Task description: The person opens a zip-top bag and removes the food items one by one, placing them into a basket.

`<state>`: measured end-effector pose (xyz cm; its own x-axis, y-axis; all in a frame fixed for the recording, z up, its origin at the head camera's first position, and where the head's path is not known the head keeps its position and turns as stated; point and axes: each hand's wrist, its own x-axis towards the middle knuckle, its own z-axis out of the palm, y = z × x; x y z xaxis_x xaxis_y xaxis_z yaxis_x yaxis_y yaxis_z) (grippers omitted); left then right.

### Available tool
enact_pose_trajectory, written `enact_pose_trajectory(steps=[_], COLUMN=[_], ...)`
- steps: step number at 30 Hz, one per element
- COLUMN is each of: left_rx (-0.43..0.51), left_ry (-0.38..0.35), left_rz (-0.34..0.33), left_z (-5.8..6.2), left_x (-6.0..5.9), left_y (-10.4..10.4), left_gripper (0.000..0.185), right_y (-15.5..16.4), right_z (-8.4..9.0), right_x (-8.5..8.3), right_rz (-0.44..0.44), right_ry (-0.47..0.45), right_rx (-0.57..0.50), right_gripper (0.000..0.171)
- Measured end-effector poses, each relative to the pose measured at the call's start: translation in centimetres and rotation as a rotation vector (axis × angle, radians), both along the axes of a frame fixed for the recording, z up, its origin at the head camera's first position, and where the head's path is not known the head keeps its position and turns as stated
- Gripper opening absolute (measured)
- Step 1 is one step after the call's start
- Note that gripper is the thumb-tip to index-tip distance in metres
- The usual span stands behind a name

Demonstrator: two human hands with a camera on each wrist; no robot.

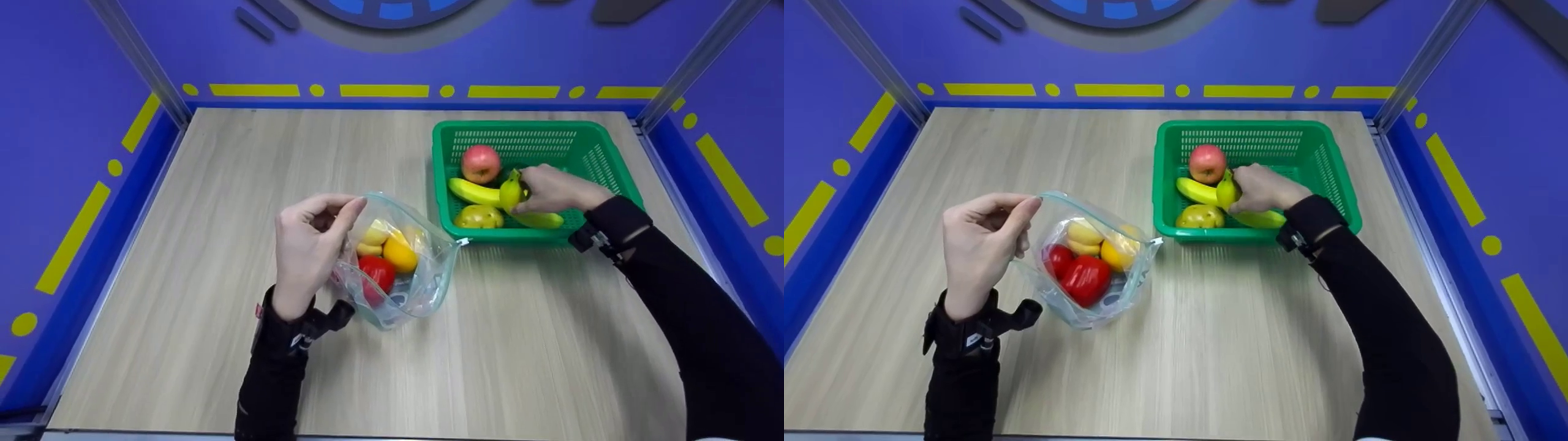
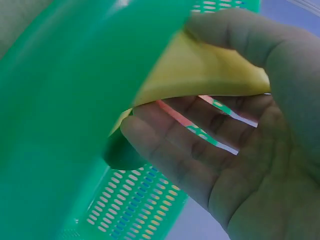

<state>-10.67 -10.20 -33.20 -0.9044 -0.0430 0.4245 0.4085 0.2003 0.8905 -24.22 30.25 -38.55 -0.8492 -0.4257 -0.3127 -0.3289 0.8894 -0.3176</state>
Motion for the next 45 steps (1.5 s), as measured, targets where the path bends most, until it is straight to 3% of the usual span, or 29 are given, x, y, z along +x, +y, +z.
enact_pose_trajectory(steps=[9,15,18,22,29,33,36,39,42,45], left_rx=[-0.006,-0.010,-0.011,-0.015,-0.009,-0.013,-0.013,-0.014,-0.011,-0.005], left_ry=[-0.002,0.000,0.003,0.004,-0.005,-0.012,-0.008,-0.001,0.001,0.003], left_rz=[0.007,-0.002,-0.009,-0.009,-0.006,-0.006,-0.012,-0.015,-0.011,-0.009], left_z=[-0.1,-0.1,-0.1,-0.1,0.0,0.0,0.0,0.0,0.1,0.0], left_x=[0.0,-0.1,-0.1,-0.1,-0.1,-0.1,-0.1,0.0,0.0,0.0], left_y=[0.0,0.0,0.1,0.1,0.2,0.1,0.1,0.1,0.0,0.0], left_gripper=[0.008,0.009,0.009,0.009,0.009,0.009,0.009,0.009,0.008,0.008], right_y=[-0.2,-0.5,-1.4,-3.9,-9.9,-13.5,-15.8,-17.7,-19.1,-20.1], right_z=[-1.4,-0.3,1.2,3.1,5.8,6.4,6.3,5.8,4.7,3.3], right_x=[-0.5,0.1,1.2,3.4,8.4,11.6,13.5,14.5,14.0,12.8], right_rz=[0.071,0.046,0.049,0.112,0.348,0.482,0.603,0.708,0.724,0.723], right_ry=[-0.002,0.066,0.177,0.396,0.782,0.910,0.885,0.727,0.526,0.427], right_rx=[0.047,-0.005,-0.051,-0.131,-0.388,-0.451,-0.384,-0.231,-0.134,-0.111], right_gripper=[0.033,0.033,0.029,0.019,0.016,0.019,0.021,0.023,0.020,0.016])
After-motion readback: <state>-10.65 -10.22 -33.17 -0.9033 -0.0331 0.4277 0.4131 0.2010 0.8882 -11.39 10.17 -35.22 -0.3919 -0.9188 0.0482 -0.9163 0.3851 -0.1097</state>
